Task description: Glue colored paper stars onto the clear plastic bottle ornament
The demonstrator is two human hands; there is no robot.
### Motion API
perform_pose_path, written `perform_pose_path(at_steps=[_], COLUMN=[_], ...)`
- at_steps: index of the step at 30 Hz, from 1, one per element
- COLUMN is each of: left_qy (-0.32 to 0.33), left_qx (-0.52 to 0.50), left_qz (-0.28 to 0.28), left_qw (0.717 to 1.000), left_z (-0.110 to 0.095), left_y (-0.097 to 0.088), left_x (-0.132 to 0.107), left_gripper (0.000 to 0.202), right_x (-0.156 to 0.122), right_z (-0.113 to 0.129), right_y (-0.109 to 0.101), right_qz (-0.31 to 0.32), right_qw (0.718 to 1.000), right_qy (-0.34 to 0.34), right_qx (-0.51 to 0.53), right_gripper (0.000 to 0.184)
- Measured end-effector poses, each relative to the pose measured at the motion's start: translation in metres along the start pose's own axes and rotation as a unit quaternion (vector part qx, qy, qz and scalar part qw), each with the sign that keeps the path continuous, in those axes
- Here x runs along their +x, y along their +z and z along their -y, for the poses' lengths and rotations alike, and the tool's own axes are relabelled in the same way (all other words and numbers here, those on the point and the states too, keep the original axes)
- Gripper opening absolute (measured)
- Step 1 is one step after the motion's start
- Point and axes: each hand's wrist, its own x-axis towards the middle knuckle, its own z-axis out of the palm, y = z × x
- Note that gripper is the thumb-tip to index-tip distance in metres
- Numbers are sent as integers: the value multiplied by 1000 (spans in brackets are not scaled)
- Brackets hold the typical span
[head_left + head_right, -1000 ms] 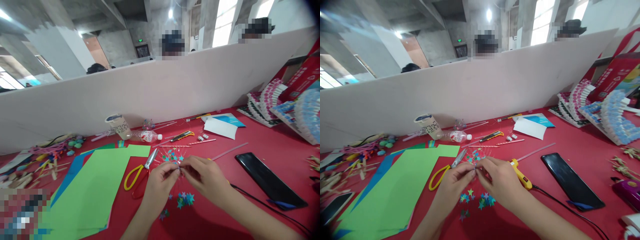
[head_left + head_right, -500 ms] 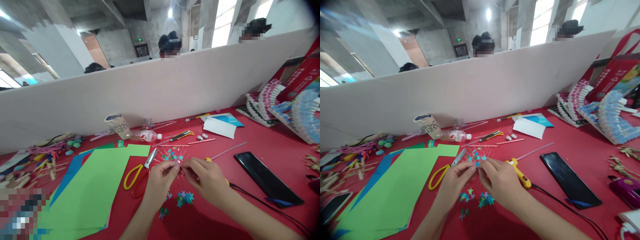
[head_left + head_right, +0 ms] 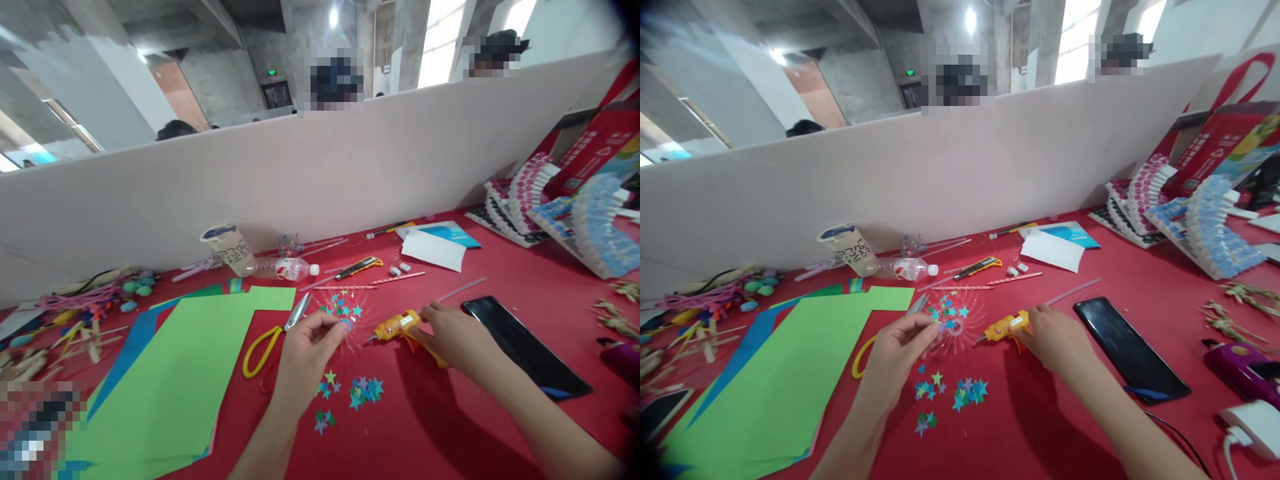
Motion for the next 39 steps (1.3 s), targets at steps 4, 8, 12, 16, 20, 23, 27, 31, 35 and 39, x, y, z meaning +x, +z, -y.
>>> perform_pose_path(at_steps=[4, 8, 12, 16, 20, 23, 27, 31, 35, 39], left_qy=[13, 40, 56, 61, 65, 64, 74, 90, 80, 80], left_qx=[-14, -12, 19, 71, 92, 90, 92, 95, 100, 110], left_qz=[-2, -13, -34, -37, -40, -45, -61, -58, -36, -37], left_qw=[1000, 999, 998, 995, 993, 993, 991, 990, 991, 990], left_z=[1, 3, 3, 2, -4, -14, -26, -30, -27, -26], left_y=[1, 2, -6, -18, -21, -20, -20, -19, -18, -18], left_x=[-1, -3, 1, 5, 5, 3, 0, -5, -8, -8], left_gripper=[11, 10, 10, 8, 10, 11, 10, 12, 12, 12], right_x=[7, 10, 4, -4, -6, -5, -8, -21, -39, -47], right_z=[-23, -25, -27, -21, 2, 23, 39, 40, 41, 51], right_y=[24, 31, 17, -7, -30, -48, -57, -49, -39, -36], right_qz=[57, 94, 154, 192, 191, 226, 232, 178, 140, 76], right_qw=[996, 985, 957, 834, 779, 770, 782, 822, 867, 908], right_qy=[-4, 8, 20, 60, 93, 86, 44, 70, 28, 16], right_qx=[62, 141, 246, 514, 590, 590, 577, 536, 477, 413], right_gripper=[19, 23, 32, 34, 32, 31, 29, 30, 36, 38])
